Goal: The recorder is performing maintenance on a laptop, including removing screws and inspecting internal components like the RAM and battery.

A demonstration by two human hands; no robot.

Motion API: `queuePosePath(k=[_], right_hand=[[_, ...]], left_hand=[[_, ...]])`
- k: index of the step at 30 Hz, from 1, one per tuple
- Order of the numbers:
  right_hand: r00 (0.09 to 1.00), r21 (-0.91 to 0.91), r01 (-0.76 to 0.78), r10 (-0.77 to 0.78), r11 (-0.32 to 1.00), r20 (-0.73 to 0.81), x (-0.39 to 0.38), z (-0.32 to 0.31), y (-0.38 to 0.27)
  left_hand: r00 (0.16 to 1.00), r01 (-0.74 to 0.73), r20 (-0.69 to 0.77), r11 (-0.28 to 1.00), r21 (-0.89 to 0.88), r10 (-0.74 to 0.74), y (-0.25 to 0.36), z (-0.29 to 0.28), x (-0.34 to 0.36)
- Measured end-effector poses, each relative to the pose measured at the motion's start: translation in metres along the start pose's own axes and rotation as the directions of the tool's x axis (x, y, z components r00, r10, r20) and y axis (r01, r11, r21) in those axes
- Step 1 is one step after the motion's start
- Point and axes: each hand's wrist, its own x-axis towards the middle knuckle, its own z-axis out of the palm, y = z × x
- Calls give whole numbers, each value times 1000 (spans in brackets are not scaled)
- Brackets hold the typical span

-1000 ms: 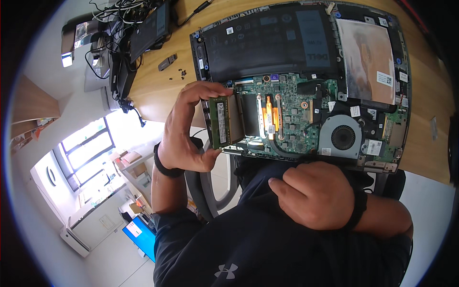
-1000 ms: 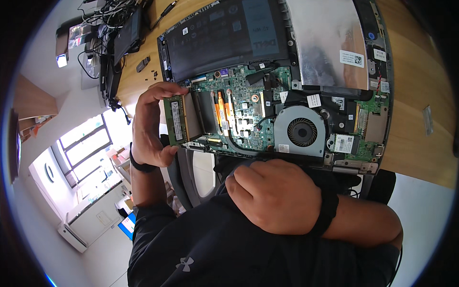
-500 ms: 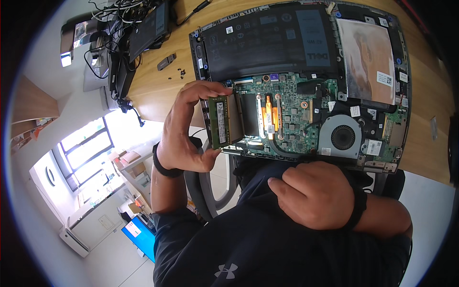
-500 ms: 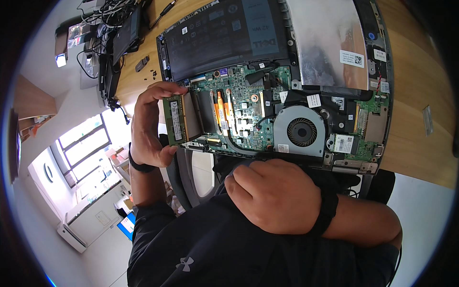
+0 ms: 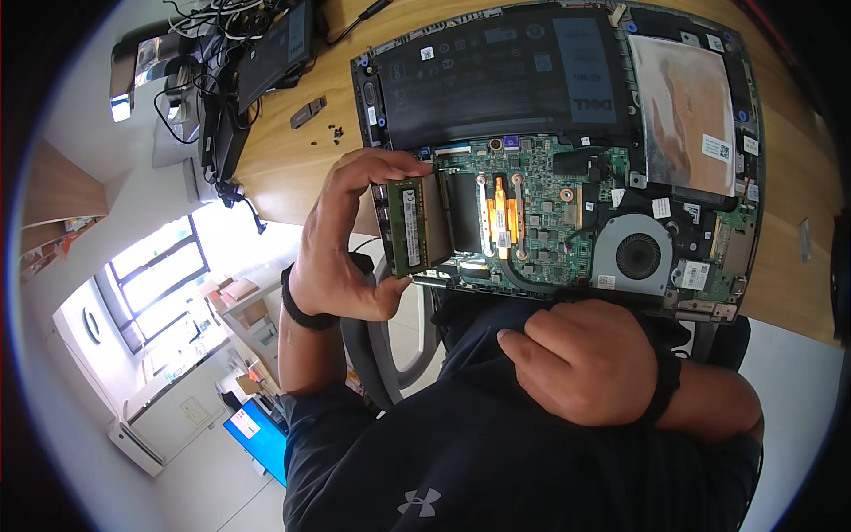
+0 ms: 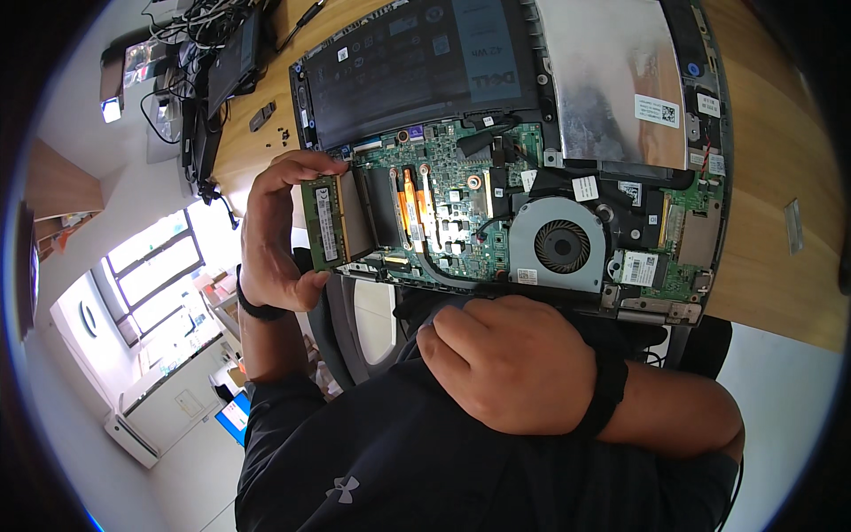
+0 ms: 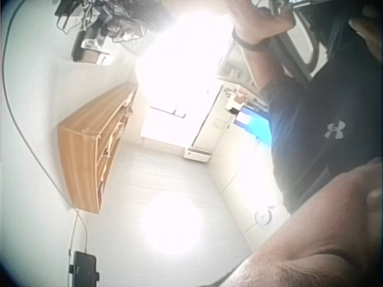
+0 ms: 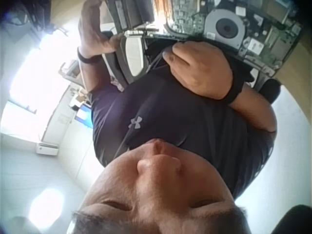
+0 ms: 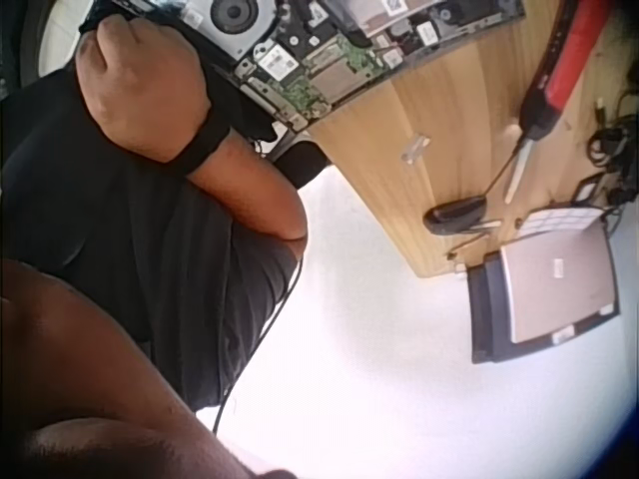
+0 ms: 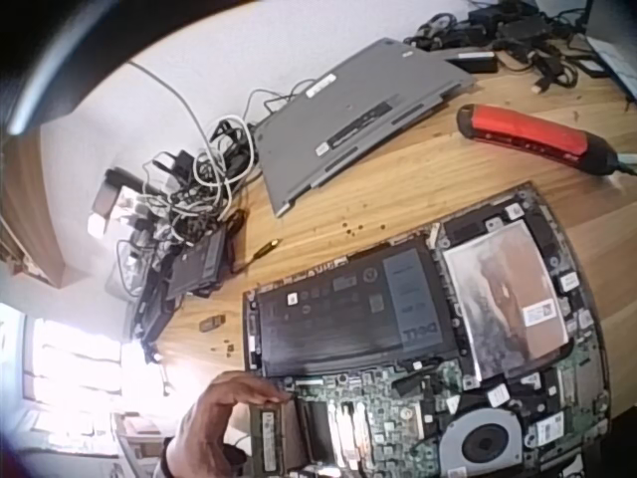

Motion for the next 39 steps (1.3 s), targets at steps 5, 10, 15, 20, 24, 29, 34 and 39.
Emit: queuePosePath(k=[5, 10, 15, 20, 24, 29, 34, 39], right_hand=[[1000, -5, 1, -1, 1000, -15, -1, 1, 0], [1000, -8, 4, -4, 1000, -30, -1, 1, 0], [999, -10, 10, -10, 1000, -33, -1, 1, 0], [1000, -6, 5, -5, 1000, -13, 0, 1, 0], [1000, -3, -4, 4, 1000, 12, 0, -2, -1], [1000, 6, -7, 7, 1000, 1, 2, -2, -2], [1000, 16, -18, 18, 1000, -4, 3, -1, -2], [997, 62, -30, 34, 998, -73, 6, 2, -4]], left_hand=[[1000, -5, -10, 1000, 17, 6, 0, 0, 0], [1000, -7, -14, 1000, 21, 7, 1, 0, 0], [1000, -3, -7, 1000, 28, 3, 0, 0, 0], [1000, 0, -6, 1000, 7, 0, 1, 0, 0], [1000, 7, 9, 1000, 11, -8, 3, -2, 2], [1000, -2, 2, 1000, 10, 2, 4, -2, 3], [1000, -1, -7, 1000, -19, 1, 4, 0, 3], [1000, -8, -9, 1000, -29, 8, 1, 0, 2]])
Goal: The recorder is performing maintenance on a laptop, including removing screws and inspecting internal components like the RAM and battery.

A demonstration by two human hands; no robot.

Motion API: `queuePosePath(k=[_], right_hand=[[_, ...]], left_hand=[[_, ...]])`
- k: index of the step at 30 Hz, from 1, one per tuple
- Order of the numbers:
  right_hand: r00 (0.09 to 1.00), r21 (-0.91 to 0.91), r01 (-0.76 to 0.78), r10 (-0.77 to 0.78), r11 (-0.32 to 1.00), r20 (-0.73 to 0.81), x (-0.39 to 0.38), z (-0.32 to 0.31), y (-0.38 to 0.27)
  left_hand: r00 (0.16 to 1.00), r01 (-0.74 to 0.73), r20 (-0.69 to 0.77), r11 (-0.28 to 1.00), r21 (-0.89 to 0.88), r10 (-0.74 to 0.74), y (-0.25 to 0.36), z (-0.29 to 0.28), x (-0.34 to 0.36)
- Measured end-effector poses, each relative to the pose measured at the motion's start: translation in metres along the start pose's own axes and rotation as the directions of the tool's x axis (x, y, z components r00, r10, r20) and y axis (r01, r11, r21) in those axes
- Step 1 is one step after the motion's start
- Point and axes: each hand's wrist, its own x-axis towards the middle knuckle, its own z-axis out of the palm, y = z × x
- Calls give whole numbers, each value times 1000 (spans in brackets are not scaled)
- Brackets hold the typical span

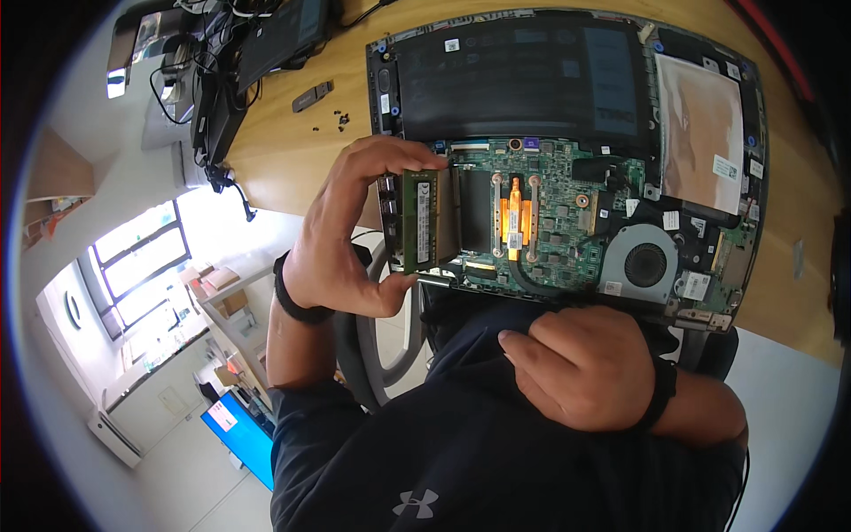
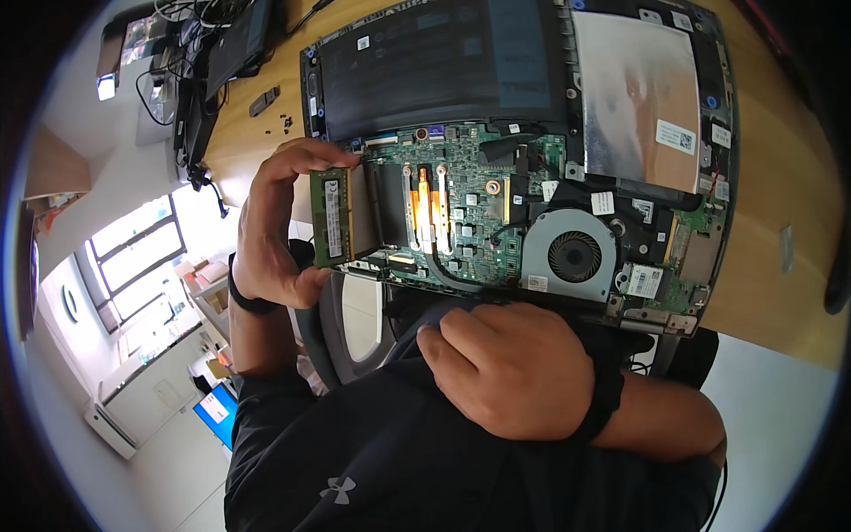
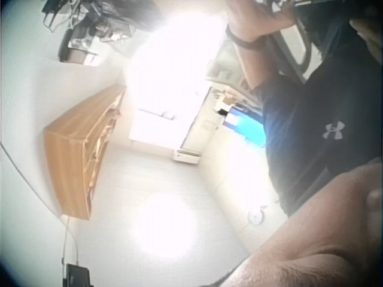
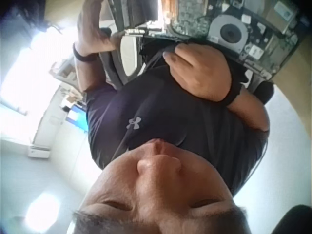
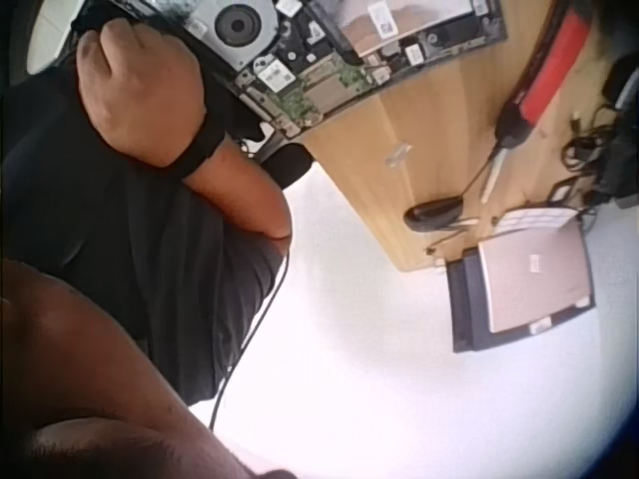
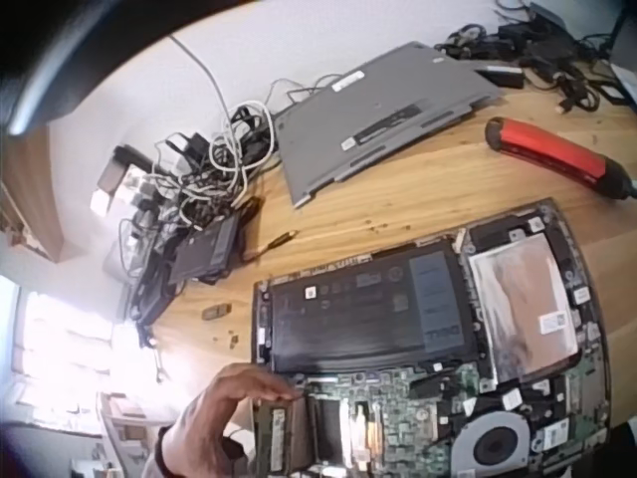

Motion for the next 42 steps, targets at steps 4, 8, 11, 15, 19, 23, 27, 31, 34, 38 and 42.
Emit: queuePosePath(k=[4, 8, 11, 15, 19, 23, 27, 31, 34, 38, 42], right_hand=[[998, -24, -6, 7, 1000, 67, 5, -4, -3], [990, 174, -135, 138, 976, -3, 20, -6, -10], [971, 229, -231, 238, 945, 0, 34, -9, -19], [924, 272, -331, 369, 904, -102, 53, -12, -20], [908, 209, -382, 407, 900, -96, 74, -8, -23], [818, 292, -531, 571, 795, -69, 91, 0, -15], [765, 332, -580, 638, 744, -90, 97, 5, -10], [699, 381, -641, 712, 667, -70, 104, 4, -17], [640, 276, -725, 765, 631, -68, 103, -5, -19], [566, 360, -752, 821, 553, -80, 96, -20, -23], [595, 332, -722, 790, 607, -150, 83, -24, -21]], left_hand=[[1000, 1, -2, 1000, -24, -1, 1, -3, 1], [1000, -22, -6, 1000, -8, 22, 1, -5, 0], [998, -50, -34, 999, 10, 50, 6, -6, -3], [992, -124, 23, 985, 123, 122, -3, -4, 7], [993, -106, -37, 980, 167, 114, 10, -2, 4], [992, -85, -73, 974, 210, 103, 15, 1, 9], [981, -102, -139, 964, 245, 139, 21, 3, 8], [972, -121, -165, 961, 249, 165, 14, 8, 4], [968, -129, -179, 961, 246, 176, 13, 9, -3], [980, -171, -62, 955, 241, 191, 10, 4, -9], [961, -260, -8, 910, 323, 278, 4, 5, -12]])
